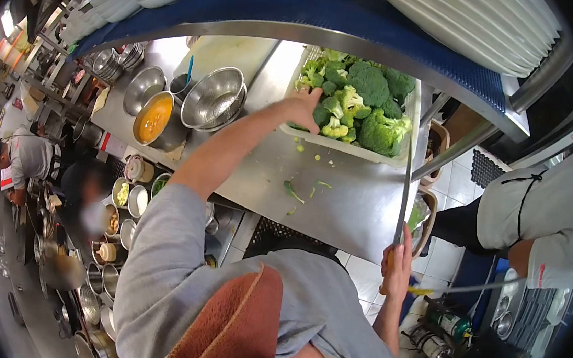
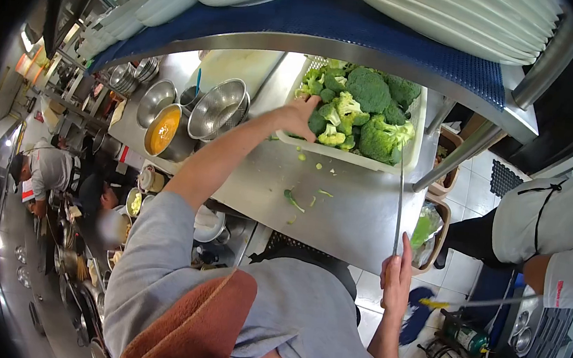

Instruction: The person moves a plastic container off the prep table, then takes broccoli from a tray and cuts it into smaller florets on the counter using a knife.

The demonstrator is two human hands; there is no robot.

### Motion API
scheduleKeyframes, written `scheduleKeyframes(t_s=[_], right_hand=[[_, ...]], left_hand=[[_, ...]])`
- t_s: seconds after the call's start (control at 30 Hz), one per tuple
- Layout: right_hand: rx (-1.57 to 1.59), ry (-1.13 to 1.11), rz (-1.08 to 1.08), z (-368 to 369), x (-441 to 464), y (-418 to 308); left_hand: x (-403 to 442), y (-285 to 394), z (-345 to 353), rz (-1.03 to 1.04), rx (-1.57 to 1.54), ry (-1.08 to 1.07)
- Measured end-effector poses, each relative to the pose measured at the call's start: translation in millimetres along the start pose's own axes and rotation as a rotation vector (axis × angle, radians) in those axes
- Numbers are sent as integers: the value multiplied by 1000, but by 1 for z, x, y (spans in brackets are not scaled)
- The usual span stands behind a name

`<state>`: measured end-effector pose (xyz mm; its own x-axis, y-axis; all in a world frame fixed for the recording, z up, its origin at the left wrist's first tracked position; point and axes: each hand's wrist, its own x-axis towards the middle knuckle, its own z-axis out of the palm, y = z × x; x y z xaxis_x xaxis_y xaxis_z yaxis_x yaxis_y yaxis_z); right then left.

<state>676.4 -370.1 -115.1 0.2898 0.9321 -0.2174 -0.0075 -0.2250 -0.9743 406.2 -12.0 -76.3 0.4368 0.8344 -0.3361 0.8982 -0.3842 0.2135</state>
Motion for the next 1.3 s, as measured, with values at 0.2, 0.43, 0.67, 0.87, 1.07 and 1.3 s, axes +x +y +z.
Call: scheduleKeyframes(t_s=[0.2,0.43,0.67,0.87,1.07,1.3], right_hand=[[65,45,14,62,-14,-7],[81,177,107,111,-56,-6],[128,193,158,141,-66,10],[-141,174,128,133,-46,4],[-318,-84,125,114,-3,-14],[-453,-368,44,134,41,-28]], left_hand=[[-21,0,-5,69,17,124],[-4,-48,-74,229,-364,14],[-17,-106,-78,310,-1141,-51],[-118,-142,51,102,-2428,18],[-145,-136,167,-114,-2109,103],[-171,-112,147,-67,-1378,425]])
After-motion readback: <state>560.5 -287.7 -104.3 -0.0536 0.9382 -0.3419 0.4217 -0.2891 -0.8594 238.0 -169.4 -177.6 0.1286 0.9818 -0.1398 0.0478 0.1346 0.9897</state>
